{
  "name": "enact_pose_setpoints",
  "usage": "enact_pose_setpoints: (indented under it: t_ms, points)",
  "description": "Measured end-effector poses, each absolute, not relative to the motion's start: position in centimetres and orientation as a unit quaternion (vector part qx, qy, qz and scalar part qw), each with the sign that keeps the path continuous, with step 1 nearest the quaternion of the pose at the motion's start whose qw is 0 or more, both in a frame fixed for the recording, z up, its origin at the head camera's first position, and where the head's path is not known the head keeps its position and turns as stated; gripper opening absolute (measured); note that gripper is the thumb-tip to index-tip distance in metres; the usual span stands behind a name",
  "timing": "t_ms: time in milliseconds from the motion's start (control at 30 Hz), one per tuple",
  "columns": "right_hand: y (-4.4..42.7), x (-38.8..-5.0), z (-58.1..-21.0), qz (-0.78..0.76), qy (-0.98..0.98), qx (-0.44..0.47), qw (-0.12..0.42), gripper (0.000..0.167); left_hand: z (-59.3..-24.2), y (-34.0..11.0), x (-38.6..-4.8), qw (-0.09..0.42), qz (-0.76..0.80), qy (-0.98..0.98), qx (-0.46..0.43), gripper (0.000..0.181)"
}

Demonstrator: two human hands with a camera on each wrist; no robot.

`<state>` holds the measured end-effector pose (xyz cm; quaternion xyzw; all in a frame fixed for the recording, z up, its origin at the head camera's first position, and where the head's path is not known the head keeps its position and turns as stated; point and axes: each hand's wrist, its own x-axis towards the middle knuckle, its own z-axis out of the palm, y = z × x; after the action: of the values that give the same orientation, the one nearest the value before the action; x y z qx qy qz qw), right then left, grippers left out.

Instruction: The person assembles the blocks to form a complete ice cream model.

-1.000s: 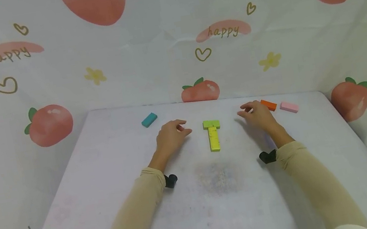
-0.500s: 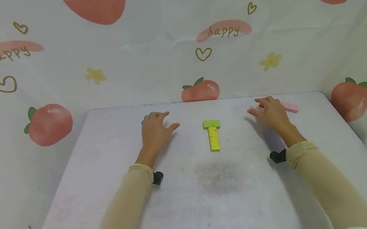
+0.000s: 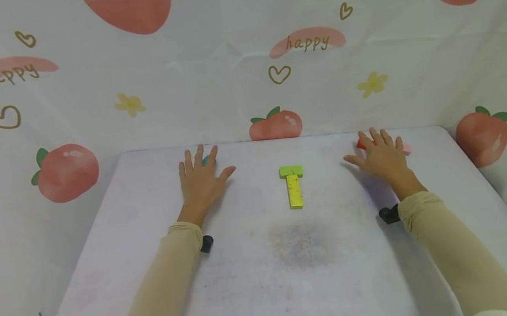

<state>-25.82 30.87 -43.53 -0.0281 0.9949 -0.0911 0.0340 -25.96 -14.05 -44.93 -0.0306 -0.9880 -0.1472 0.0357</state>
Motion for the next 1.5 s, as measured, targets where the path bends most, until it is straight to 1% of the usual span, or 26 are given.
enact_pose_setpoints:
  t_ms: [100,233,433,533,700,833,1033,1200,1367,1500]
  points:
    - [31.4,-26.0,-43.7,-0.083,0.995,-0.023,0.048,0.100,-45.2,-14.7,-26.2,0.032,-0.137,-0.990,-0.025,0.084]
    - [32.0,-26.5,-44.2,-0.076,0.996,-0.015,0.053,0.104,-45.3,-15.5,-26.3,0.024,-0.141,-0.989,-0.019,0.086]
    - [32.5,-26.9,-44.3,-0.077,0.995,-0.002,0.058,0.107,-45.7,-16.4,-26.5,0.013,-0.143,-0.990,-0.006,0.086]
    - [32.7,-27.0,-44.3,-0.082,0.995,0.005,0.055,0.106,-45.9,-16.7,-26.7,0.014,-0.146,-0.989,-0.001,0.085]
    - [33.2,-27.2,-44.3,-0.091,0.995,0.014,0.046,0.095,-45.6,-17.0,-26.7,0.031,-0.159,-0.987,0.010,0.076]
    - [33.4,-27.1,-44.4,-0.089,0.995,0.012,0.030,0.083,-45.6,-17.2,-26.7,0.051,-0.166,-0.984,0.025,0.066]
    - [33.7,-26.9,-44.4,-0.083,0.996,0.004,-0.018,0.062,-45.5,-17.4,-26.5,0.070,-0.182,-0.980,0.037,0.054]
    - [33.7,-26.6,-44.2,-0.088,0.994,0.006,-0.060,0.046,-45.4,-17.5,-26.3,0.087,-0.180,-0.979,0.046,0.047]
    - [33.6,-26.7,-44.1,-0.096,0.993,0.013,-0.067,0.033,-45.3,-17.7,-26.1,0.085,-0.176,-0.979,0.054,0.042]
    - [33.7,-26.8,-44.2,-0.093,0.993,0.014,-0.065,0.031,-45.3,-17.8,-26.1,0.080,-0.181,-0.978,0.058,0.039]
